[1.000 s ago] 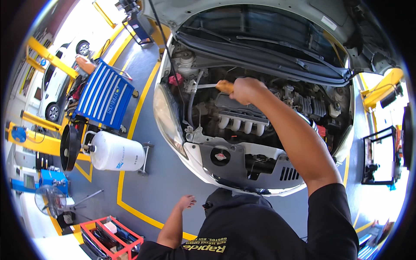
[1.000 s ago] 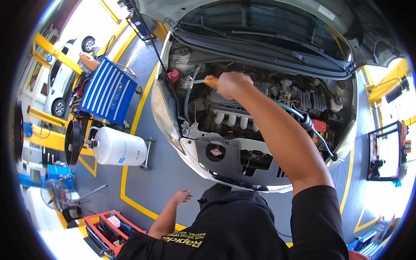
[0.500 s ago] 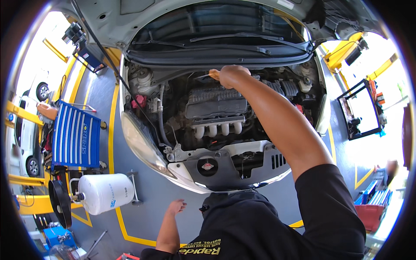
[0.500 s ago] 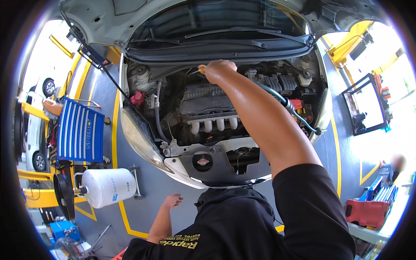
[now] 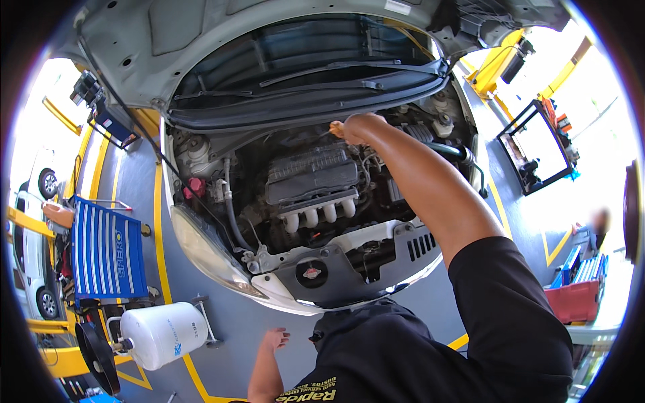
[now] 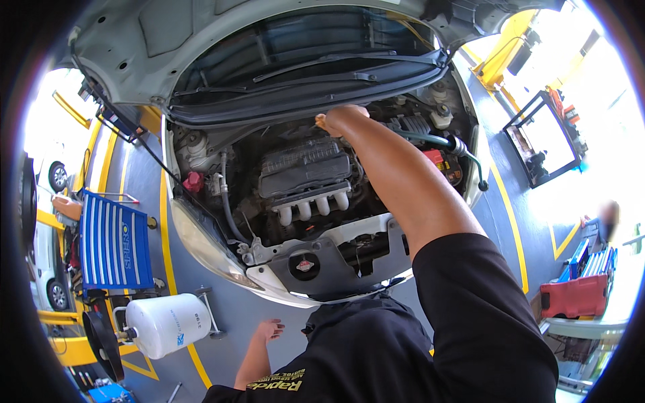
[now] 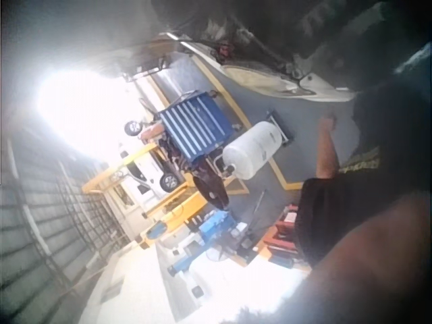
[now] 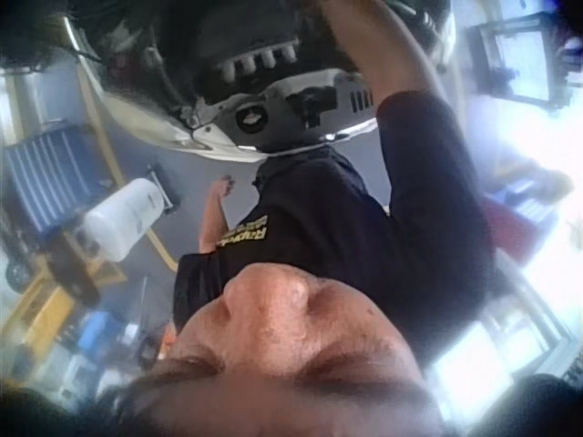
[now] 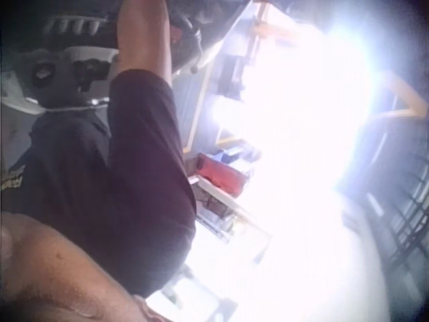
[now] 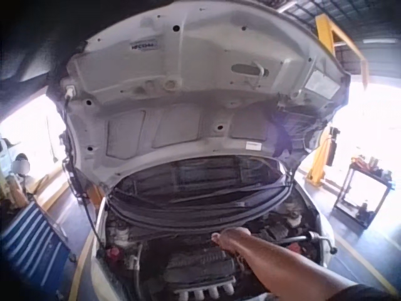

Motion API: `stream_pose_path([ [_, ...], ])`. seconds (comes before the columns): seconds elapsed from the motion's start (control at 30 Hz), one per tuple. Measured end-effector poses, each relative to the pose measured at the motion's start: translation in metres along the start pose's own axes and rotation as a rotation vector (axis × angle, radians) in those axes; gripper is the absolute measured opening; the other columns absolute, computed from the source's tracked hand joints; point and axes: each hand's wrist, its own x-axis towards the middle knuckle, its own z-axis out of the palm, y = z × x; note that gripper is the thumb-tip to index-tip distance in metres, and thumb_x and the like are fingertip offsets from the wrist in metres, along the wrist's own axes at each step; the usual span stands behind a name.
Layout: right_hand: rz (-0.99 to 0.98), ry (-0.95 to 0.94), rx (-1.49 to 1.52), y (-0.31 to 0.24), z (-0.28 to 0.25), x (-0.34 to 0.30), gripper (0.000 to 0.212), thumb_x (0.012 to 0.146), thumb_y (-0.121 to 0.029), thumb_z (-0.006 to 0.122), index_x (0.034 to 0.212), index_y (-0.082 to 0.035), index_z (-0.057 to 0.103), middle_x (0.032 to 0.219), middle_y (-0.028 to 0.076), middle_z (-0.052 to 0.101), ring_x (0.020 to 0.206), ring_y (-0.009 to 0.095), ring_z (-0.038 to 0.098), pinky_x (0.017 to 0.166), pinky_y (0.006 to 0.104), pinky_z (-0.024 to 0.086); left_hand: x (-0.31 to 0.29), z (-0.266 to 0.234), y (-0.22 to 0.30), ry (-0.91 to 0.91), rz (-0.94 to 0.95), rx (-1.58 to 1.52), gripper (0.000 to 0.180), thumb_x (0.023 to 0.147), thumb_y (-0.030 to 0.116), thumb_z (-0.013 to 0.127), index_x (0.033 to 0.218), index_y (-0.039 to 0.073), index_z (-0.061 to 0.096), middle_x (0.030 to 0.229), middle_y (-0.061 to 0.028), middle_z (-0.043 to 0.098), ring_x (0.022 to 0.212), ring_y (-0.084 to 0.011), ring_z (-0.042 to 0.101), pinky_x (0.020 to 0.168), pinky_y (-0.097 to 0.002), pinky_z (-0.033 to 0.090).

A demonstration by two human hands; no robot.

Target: The person checks the engine oil level using the dipstick, wipes it with a cloth, and reinserts it. They then pour oil from a yellow bottle into the engine and check the tire pressure using a gauge on two front tires.

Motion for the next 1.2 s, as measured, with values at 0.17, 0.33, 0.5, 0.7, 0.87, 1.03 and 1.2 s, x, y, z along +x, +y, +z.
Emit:
stream_pose_path([
  [0.17,0.089,0.085,-0.049,0.052,0.003,-0.007,0.031,0.096,-0.035,0.069,0.121,-0.018,0.078,0.12,0.005,0.077,0.105,0.025,0.076,0.084,0.0387,0.059,-0.002,-0.009,-0.018,0.012,-0.016,-0.029,0.06,0.086,-0.001,0.05,0.145,0.009,0.055,0.116,-0.0072,0.073,0.094,-0.0198,0.066,0.082,-0.0401,0.054],
  [0.33,-0.073,-0.114,-0.065,0.074,0.008,-0.039,0.031,0.09,-0.03,0.075,0.117,-0.016,0.078,0.121,0.01,0.076,0.107,0.028,0.075,0.088,0.0431,0.059,0.003,-0.007,-0.017,0.01,0.012,-0.065,0.061,0.085,-0.003,0.047,0.144,0.009,0.055,0.118,-0.0064,0.073,0.095,-0.0194,0.066,0.083,-0.0397,0.054],
  [0.5,0.114,0.131,-0.045,0.129,0.019,-0.076,0.033,0.084,-0.022,0.078,0.116,-0.014,0.079,0.121,0.011,0.076,0.113,0.029,0.073,0.089,0.0447,0.058,0.011,0.001,0.002,-0.009,0.001,0.031,0.061,0.083,-0.004,0.048,0.142,0.011,0.056,0.117,-0.0055,0.073,0.093,-0.0188,0.066,0.086,-0.04,0.053],
  [0.7,0.255,0.107,0.039,0.178,0.031,-0.086,0.038,0.084,-0.02,0.078,0.121,-0.015,0.076,0.127,0.01,0.074,0.117,0.029,0.071,0.09,0.0437,0.059,0.023,0.002,0.043,0.014,0.045,0.085,0.057,0.082,-0.005,0.05,0.136,0.011,0.059,0.115,-0.0056,0.073,0.091,-0.0178,0.066,0.083,-0.0402,0.053],
  [0.87,0.294,0.134,0.096,0.227,0.05,-0.08,0.039,0.087,-0.018,0.076,0.126,-0.014,0.075,0.127,0.006,0.074,0.117,0.027,0.071,0.09,0.0474,0.059,0.013,0.006,0.077,0.031,0.145,0.097,0.061,0.08,-0.007,0.049,0.138,0.009,0.059,0.115,-0.007,0.072,0.09,-0.0187,0.066,0.078,-0.0389,0.054],
  [1.03,0.442,0.068,0.047,0.313,0.076,-0.067,0.04,0.087,-0.025,0.08,0.125,-0.014,0.076,0.127,0.006,0.075,0.114,0.025,0.072,0.083,0.0481,0.061,-0.011,0.025,0.08,0.049,0.226,0.016,0.065,0.078,-0.01,0.046,0.139,0.007,0.058,0.116,-0.0087,0.071,0.091,-0.0195,0.067,0.076,-0.0381,0.054],
  [1.2,0.393,0.095,0.226,0.385,0.105,-0.07,0.03,0.091,-0.027,0.075,0.116,-0.01,0.079,0.114,0.012,0.078,0.103,0.027,0.076,0.079,0.0461,0.061,-0.027,0.063,0.027,0.124,0.071,0.009,0.068,0.079,-0.013,0.046,0.143,0.008,0.054,0.118,-0.0104,0.071,0.094,-0.0202,0.067,0.077,-0.0398,0.054],
])
